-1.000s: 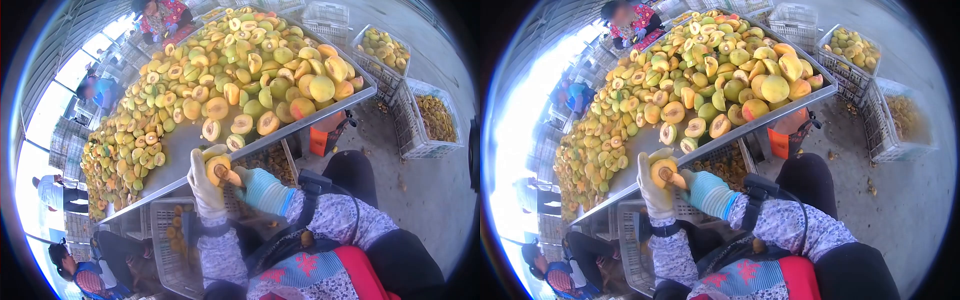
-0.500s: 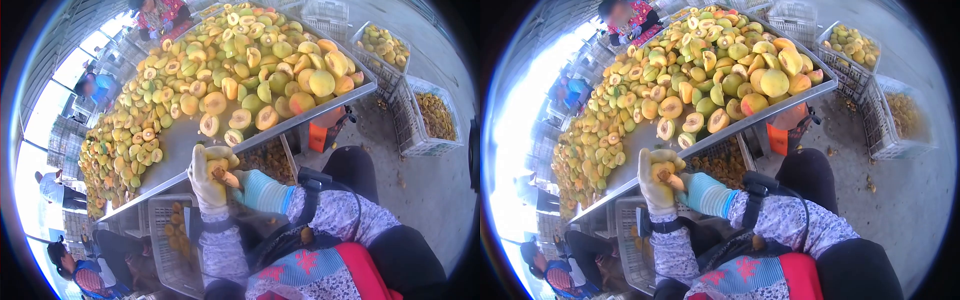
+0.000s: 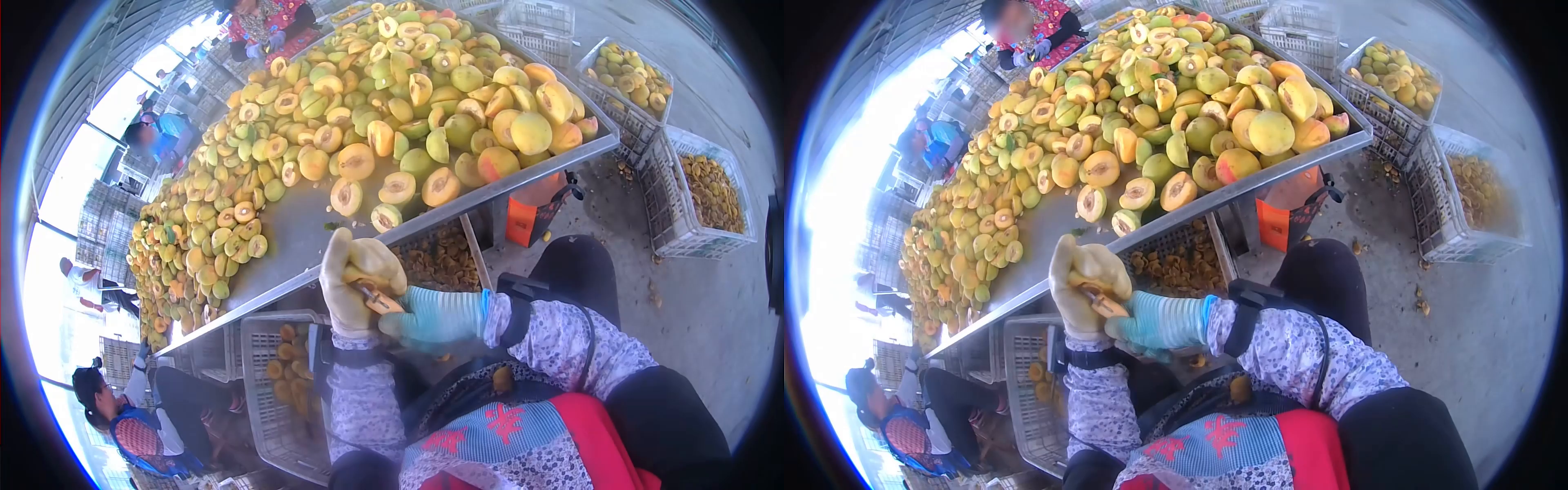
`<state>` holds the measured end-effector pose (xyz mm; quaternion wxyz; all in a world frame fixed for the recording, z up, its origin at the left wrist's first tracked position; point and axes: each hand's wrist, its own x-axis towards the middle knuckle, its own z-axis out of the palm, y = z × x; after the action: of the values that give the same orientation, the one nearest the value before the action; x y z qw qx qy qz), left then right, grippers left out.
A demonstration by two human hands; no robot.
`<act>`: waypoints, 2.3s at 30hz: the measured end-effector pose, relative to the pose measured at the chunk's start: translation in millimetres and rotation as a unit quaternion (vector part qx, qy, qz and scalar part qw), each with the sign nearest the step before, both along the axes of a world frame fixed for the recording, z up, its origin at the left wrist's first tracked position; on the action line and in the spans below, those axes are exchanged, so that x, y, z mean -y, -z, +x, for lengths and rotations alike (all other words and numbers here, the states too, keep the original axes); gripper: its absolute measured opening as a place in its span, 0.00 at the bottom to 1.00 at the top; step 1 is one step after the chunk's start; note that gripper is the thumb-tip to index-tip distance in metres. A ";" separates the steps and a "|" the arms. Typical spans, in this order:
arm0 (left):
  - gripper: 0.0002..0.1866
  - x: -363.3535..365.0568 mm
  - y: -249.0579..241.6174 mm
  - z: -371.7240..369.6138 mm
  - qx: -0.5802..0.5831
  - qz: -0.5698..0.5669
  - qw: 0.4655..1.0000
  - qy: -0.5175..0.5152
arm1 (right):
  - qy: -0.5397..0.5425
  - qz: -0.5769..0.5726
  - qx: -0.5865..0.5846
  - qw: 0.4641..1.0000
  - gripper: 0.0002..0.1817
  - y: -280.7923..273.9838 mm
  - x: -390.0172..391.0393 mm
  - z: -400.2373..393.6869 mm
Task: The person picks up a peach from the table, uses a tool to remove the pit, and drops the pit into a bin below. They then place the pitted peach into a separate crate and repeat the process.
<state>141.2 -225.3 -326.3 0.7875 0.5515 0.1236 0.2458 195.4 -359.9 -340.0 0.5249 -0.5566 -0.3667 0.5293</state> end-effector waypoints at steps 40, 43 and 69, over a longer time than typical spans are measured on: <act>0.35 -110.6 33.4 88.5 -0.291 0.529 0.790 -0.104 | 0.274 0.066 0.353 0.892 0.13 -2.4 1.2 16.6; 0.23 -90.1 11.6 61.5 -0.138 0.192 0.968 -0.088 | 0.320 0.105 0.296 0.894 0.14 11.5 -7.1 17.5; 0.21 -13.9 18.1 5.2 0.045 0.310 0.932 -0.182 | 0.270 0.000 0.373 0.888 0.16 -4.1 -33.7 9.4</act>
<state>146.4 -211.4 -344.4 0.5238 0.7245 0.1042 0.4357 204.8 -326.2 -335.9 0.4720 -0.7907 -0.3707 0.1205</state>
